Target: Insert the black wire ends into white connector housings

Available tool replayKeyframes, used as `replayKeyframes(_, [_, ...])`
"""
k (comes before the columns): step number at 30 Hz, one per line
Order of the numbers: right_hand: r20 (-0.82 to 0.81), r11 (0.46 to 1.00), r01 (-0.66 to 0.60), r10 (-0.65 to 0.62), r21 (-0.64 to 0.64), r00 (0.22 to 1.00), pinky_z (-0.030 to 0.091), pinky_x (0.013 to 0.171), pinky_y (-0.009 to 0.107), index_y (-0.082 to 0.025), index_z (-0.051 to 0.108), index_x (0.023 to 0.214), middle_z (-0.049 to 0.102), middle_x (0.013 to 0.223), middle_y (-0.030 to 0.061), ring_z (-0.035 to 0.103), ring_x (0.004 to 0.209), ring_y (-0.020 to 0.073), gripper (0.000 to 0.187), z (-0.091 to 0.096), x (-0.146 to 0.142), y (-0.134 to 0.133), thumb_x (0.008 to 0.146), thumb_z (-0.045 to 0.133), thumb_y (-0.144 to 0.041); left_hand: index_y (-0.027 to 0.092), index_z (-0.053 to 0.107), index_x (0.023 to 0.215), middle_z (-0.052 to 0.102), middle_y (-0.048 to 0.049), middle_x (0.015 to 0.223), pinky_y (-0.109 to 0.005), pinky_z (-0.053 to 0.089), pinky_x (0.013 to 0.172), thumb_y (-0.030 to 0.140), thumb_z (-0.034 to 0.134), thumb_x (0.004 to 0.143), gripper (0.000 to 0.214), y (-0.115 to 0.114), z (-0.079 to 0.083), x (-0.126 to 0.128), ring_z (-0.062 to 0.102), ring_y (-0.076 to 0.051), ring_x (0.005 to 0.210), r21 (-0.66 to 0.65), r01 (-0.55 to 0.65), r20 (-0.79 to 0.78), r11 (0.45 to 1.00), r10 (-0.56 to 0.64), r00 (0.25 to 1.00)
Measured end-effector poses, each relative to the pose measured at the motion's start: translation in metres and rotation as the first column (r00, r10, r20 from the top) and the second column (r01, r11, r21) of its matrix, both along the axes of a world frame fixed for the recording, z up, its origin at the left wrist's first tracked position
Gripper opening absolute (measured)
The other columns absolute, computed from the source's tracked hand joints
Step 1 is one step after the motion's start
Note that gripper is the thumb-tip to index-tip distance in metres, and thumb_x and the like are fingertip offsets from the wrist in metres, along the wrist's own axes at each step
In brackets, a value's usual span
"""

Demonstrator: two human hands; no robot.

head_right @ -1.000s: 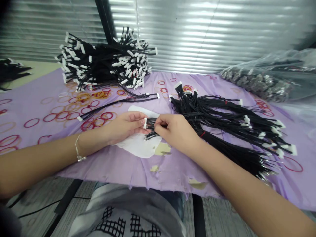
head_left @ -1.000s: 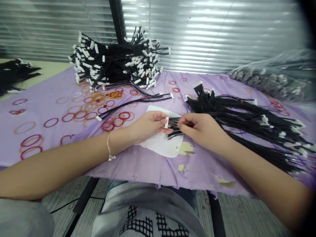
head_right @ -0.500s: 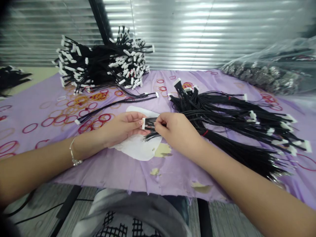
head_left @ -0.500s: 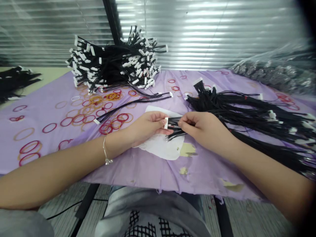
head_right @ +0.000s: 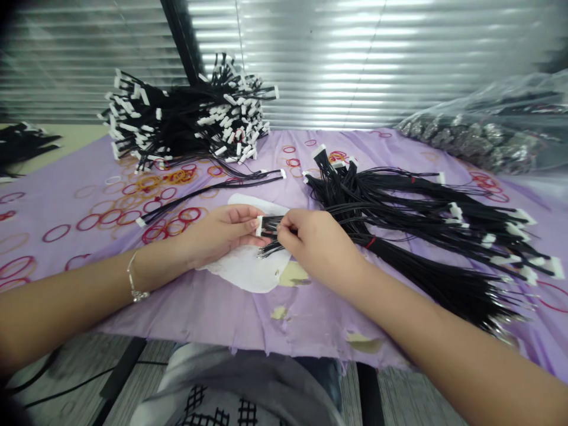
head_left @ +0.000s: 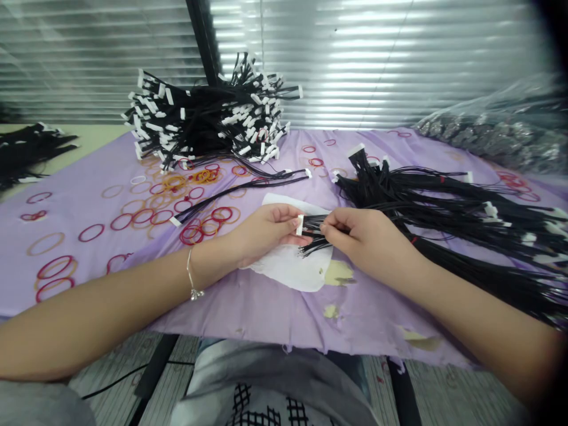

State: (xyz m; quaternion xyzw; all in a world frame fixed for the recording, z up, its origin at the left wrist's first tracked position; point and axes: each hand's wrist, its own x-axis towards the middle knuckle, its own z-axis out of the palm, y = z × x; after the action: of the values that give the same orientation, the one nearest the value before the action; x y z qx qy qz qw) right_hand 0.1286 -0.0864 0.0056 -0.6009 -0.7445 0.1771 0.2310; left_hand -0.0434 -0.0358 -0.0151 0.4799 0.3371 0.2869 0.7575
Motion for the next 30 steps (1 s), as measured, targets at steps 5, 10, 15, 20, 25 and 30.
replayKeyframes(5, [0.011,1.000,0.007,-0.007,-0.009,1.000,0.024,0.048,0.023,-0.015,0.058,0.067,0.048,0.051,-0.0024,0.036,0.045,0.0056,0.020,0.0017,0.0008,-0.0002,0.081,0.048,-0.026,0.007,0.058,0.083,0.064,-0.0046,0.079,-0.020,0.053,0.071,0.003,0.045,0.085,0.014,0.0012,-0.0009,0.0000,0.066,-0.010,0.069,0.007,0.006,-0.003,1.000,-0.006,1.000])
replayKeyframes(10, [0.056,1.000,0.011,-0.011,-0.009,0.998,0.025,0.048,0.022,-0.014,0.059,0.069,0.051,0.054,-0.0018,0.038,0.045,0.0054,0.020,0.0032,0.0001,-0.0007,0.081,0.048,-0.025,0.007,0.058,0.083,0.065,-0.0048,0.080,-0.019,0.053,0.071,0.003,0.045,0.085,0.014,0.0007,-0.0018,-0.0004,0.066,-0.010,0.069,0.007,0.009,0.012,1.000,-0.010,1.000])
replayKeyframes(15, [0.059,1.000,-0.007,0.008,-0.016,0.998,0.027,0.049,0.021,-0.014,0.060,0.070,0.053,0.055,-0.0023,0.040,0.047,0.0050,0.017,0.0026,0.0003,0.0004,0.080,0.049,-0.023,0.006,0.058,0.083,0.065,-0.0054,0.081,-0.019,0.053,0.071,0.003,0.045,0.084,0.014,-0.0004,-0.0007,-0.0003,0.066,-0.010,0.069,0.006,-0.001,0.005,1.000,0.001,1.000])
replayKeyframes(20, [0.066,0.999,-0.033,0.032,0.007,0.997,0.028,0.050,0.021,-0.015,0.061,0.070,0.055,0.057,-0.0024,0.042,0.049,0.0051,0.016,0.0025,0.0032,0.0010,0.079,0.049,-0.021,0.006,0.058,0.084,0.064,-0.0053,0.080,-0.020,0.053,0.070,0.004,0.047,0.084,0.011,0.0010,-0.0010,0.0002,0.066,-0.011,0.068,0.006,-0.009,-0.003,1.000,0.009,1.000])
replayKeyframes(25, [0.059,0.999,-0.041,0.040,0.023,0.997,0.028,0.050,0.021,-0.015,0.062,0.070,0.056,0.057,-0.0022,0.043,0.049,0.0054,0.016,0.0013,0.0034,0.0022,0.079,0.050,-0.021,0.006,0.059,0.084,0.064,-0.0047,0.079,-0.019,0.053,0.071,0.005,0.047,0.084,0.012,0.0014,-0.0015,-0.0012,0.066,-0.011,0.069,0.004,0.007,0.011,1.000,-0.008,1.000])
replayKeyframes(30, [0.036,0.998,-0.032,0.030,0.047,0.999,0.027,0.048,0.020,-0.015,0.062,0.069,0.054,0.055,-0.0027,0.040,0.046,0.0048,0.016,0.0010,0.0012,0.0020,0.079,0.050,-0.019,0.006,0.059,0.083,0.065,-0.0040,0.077,-0.019,0.054,0.070,0.004,0.047,0.084,0.012,0.0011,-0.0022,-0.0012,0.066,-0.010,0.067,0.004,0.003,0.019,1.000,-0.003,1.000])
